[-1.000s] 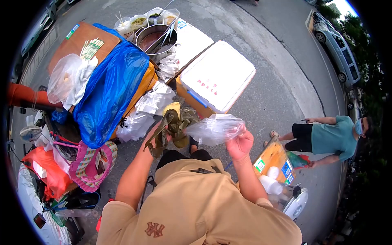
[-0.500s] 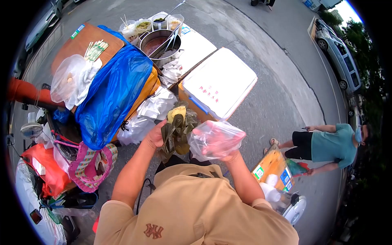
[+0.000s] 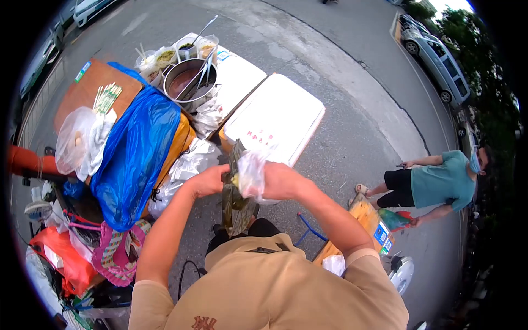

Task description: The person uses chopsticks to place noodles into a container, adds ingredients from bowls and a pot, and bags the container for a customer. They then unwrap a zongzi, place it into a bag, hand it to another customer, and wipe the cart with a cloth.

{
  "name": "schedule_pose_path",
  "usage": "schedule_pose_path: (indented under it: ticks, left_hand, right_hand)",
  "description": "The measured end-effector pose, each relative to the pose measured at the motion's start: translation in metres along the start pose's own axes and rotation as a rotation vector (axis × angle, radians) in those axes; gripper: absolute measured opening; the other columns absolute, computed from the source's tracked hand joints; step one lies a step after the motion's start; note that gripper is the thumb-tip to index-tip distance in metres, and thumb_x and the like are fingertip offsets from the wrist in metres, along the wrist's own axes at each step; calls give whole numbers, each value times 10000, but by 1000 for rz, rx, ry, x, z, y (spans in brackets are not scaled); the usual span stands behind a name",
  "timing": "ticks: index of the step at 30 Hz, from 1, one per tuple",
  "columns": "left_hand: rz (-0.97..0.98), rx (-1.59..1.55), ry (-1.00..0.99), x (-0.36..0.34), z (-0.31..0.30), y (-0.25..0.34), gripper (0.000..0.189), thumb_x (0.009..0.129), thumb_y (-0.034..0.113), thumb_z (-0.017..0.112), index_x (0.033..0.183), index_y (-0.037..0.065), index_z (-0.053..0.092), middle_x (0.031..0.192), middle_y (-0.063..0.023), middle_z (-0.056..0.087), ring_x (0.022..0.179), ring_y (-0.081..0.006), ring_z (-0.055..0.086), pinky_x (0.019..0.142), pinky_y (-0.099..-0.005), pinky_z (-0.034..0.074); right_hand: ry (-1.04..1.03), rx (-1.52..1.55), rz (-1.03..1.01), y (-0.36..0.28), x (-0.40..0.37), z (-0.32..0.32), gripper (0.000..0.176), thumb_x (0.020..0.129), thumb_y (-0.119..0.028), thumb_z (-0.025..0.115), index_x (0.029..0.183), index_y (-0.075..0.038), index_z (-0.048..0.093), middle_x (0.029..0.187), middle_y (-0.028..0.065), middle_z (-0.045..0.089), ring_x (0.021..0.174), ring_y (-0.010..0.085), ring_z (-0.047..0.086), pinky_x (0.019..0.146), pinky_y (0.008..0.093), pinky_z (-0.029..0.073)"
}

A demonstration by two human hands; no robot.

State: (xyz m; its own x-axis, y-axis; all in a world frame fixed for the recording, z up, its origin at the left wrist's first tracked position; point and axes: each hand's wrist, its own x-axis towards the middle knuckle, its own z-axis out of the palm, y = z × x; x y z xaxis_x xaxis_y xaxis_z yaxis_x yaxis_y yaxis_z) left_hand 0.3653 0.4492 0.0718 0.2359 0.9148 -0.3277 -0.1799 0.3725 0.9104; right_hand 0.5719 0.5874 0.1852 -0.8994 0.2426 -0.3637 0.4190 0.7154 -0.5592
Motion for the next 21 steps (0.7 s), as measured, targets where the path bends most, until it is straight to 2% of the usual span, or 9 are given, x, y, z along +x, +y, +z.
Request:
schedule_pose_path:
  ticks: [2, 3, 9, 11, 15, 17, 18, 20, 21]
  left_hand:
    - [18, 57, -82, 18, 4, 13, 704, 757, 79, 838, 1396, 23, 546, 1324, -61, 629, 1231, -168, 566, 1094, -351, 416]
    - [-23, 138, -109, 26, 7, 25, 725, 742, 77, 837, 1402, 23, 541, 1333, -61, 623, 1236, -171, 560, 1104, -349, 402]
    - [-99, 503, -162, 90, 22, 62, 779, 687, 64, 759, 1420, 1, 504, 1343, -120, 606, 1257, -205, 533, 1115, -327, 366]
    - [-64, 595, -209, 124, 9, 45, 780, 675, 64, 733, 1416, -4, 499, 1328, -139, 610, 1248, -215, 539, 1106, -328, 375]
    - [-91, 556, -397, 139, 26, 61, 718, 712, 51, 687, 1401, 25, 488, 1112, -63, 620, 1009, -153, 545, 901, -293, 452]
    - [-53, 316, -405, 150, 45, 50, 702, 849, 175, 752, 1470, 66, 444, 1300, -77, 552, 1044, -152, 543, 908, -307, 473]
    - [-211, 223, -370, 145, 63, 73, 722, 894, 269, 768, 1493, 69, 418, 1355, -86, 520, 1080, -176, 549, 914, -319, 488]
    - [-327, 308, -379, 152, 78, 79, 824, 898, 501, 740, 1487, 34, 404, 1340, -118, 542, 1139, -216, 563, 935, -334, 494]
    - [-269, 467, -450, 158, 88, 72, 875, 895, 583, 706, 1456, -22, 414, 1349, -167, 552, 1182, -254, 575, 968, -359, 485]
  right_hand:
    - [-114, -92, 132, -2, 7, -3, 681, 842, -664, 640, 1122, -47, 710, 1047, 229, 720, 1009, 401, 686, 894, 467, 536]
    - [-81, -87, 47, 17, 12, 10, 654, 831, -693, 645, 1100, -100, 710, 1006, 214, 722, 961, 410, 692, 840, 484, 545]
    - [177, 316, -179, 104, -1, 39, 574, 883, -537, 708, 1181, -52, 637, 1021, 196, 701, 965, 383, 678, 851, 461, 527]
    - [182, 477, -87, 115, -7, 39, 572, 875, -457, 760, 1231, -38, 600, 1064, 146, 692, 975, 282, 671, 866, 406, 527]
    - [382, 883, 34, 115, -30, 70, 533, 851, -316, 814, 1243, -31, 592, 1092, 61, 666, 965, 172, 618, 852, 348, 525]
    - [549, 1128, 114, 115, -64, 82, 567, 833, -221, 832, 1290, -31, 556, 1128, 43, 647, 984, 151, 607, 847, 334, 527]
    - [648, 1208, 171, 118, -73, 97, 595, 825, -186, 833, 1317, -33, 535, 1151, 44, 639, 1002, 153, 612, 849, 332, 530]
    - [861, 1365, 247, 100, -81, 111, 624, 824, -158, 824, 1349, -51, 504, 1196, 44, 622, 1046, 148, 616, 874, 318, 528]
    - [981, 1401, 277, 98, -88, 128, 616, 826, -149, 820, 1348, -54, 506, 1195, 40, 622, 1054, 151, 620, 887, 316, 526]
